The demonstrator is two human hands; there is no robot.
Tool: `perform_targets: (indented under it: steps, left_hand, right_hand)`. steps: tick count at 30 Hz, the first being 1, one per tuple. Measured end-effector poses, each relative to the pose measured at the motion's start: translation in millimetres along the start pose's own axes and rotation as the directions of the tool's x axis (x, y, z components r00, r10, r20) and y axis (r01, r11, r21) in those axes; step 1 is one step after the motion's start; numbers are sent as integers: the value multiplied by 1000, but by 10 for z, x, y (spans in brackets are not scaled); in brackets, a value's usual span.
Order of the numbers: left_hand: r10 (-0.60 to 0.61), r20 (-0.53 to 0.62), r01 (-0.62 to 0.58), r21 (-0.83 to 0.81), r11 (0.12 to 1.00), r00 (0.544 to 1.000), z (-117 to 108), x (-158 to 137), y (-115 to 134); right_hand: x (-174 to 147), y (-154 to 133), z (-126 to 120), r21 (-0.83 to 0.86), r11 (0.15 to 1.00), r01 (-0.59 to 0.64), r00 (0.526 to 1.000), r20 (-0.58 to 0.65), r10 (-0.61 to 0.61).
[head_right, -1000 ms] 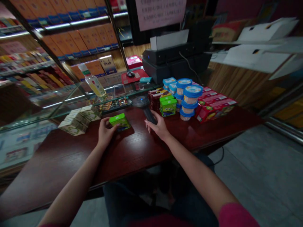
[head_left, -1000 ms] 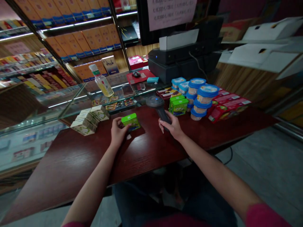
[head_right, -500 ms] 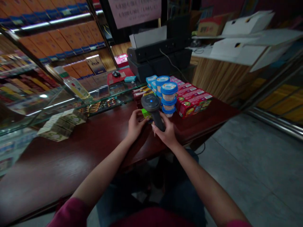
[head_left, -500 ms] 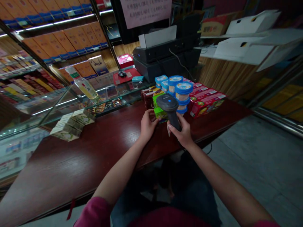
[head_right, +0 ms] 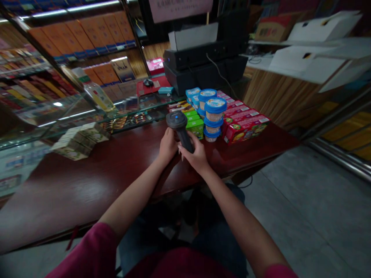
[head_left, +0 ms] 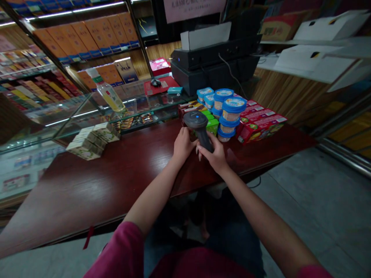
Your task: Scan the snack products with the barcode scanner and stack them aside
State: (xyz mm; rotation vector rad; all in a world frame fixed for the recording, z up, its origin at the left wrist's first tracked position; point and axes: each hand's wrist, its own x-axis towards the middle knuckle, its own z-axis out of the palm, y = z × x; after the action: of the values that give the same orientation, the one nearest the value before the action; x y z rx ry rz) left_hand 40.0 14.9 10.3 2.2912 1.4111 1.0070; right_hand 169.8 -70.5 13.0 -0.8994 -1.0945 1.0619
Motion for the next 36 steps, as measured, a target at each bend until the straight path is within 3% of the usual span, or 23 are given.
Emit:
perform_targets:
  steps: [4,8,11,14,16,20,26,33,36]
  left_hand:
    - [4,-27,3,246,969,1000,-484,-128,-453]
    - [18,-132,45,456,889,991,-1174,-267,-1224]
    - [-3,-315,140,415,899,949,-1641,-369,-1802]
    - [-34,-435,183,304,935,900,-1927,-409,-2205]
    - [-49,-466,184,248,951,883,-2012,-381,-2353]
    - [-55,-507,180,201,963,860,-2059,-262,-2486]
    - [-147,-521,238,113,965,841,-2144,-224,-2626]
    - [-34,-541,138,153,979,840,-2155,-289,-2622]
    - [-38,-541,118,115,986,840,-2118,-273,-2604]
  right_hand:
    - [70,185,268,43,998,-35,994,103,30]
    - [131,355,594,37,981,-190,948,266,174]
    - [247,345,867,-20,960,-281,889,372,267]
    - [431,325,1183,-58,928,-367,819,453,352]
    - [563,378,1389,-44,909,-415,788,482,383]
    - [765,601,1626,73,890,-450,798,480,364]
    - [848,706,1576,126,859,-496,787,484,383]
    - [855,697,1571,121,844,-523,782,461,418]
    - [849,698,1582,119,841,-527,779,462,423]
